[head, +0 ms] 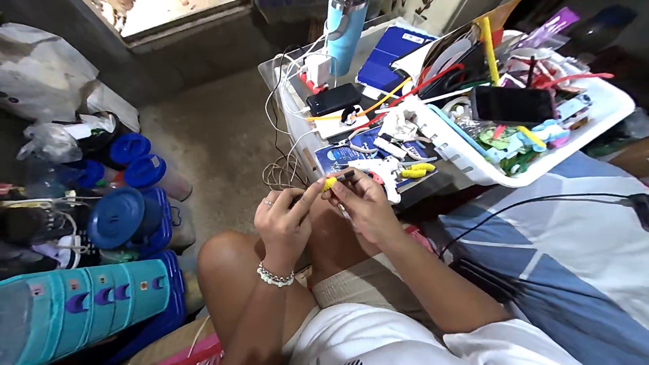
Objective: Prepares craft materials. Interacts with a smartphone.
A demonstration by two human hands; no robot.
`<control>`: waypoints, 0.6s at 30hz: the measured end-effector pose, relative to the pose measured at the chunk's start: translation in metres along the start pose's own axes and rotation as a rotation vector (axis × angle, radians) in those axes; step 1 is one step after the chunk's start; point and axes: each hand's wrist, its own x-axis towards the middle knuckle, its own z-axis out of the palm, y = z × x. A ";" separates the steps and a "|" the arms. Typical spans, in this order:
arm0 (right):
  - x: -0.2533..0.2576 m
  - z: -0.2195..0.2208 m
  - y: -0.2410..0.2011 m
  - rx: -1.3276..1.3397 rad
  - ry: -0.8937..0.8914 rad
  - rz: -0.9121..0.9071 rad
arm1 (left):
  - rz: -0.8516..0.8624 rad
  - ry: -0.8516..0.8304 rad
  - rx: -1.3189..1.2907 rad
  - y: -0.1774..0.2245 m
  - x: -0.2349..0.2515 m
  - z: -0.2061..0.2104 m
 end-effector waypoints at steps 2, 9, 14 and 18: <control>0.000 -0.004 0.001 -0.151 0.048 -0.053 | 0.021 -0.019 0.027 0.002 0.001 0.000; -0.001 -0.029 -0.022 -0.434 -0.053 0.055 | 0.131 -0.111 0.035 -0.002 0.007 -0.008; -0.008 -0.048 -0.030 -0.701 -0.225 0.149 | 0.203 -0.269 0.059 -0.003 0.004 -0.005; -0.019 -0.058 -0.029 -0.668 -0.350 0.225 | 0.256 -0.311 0.102 0.001 0.001 0.000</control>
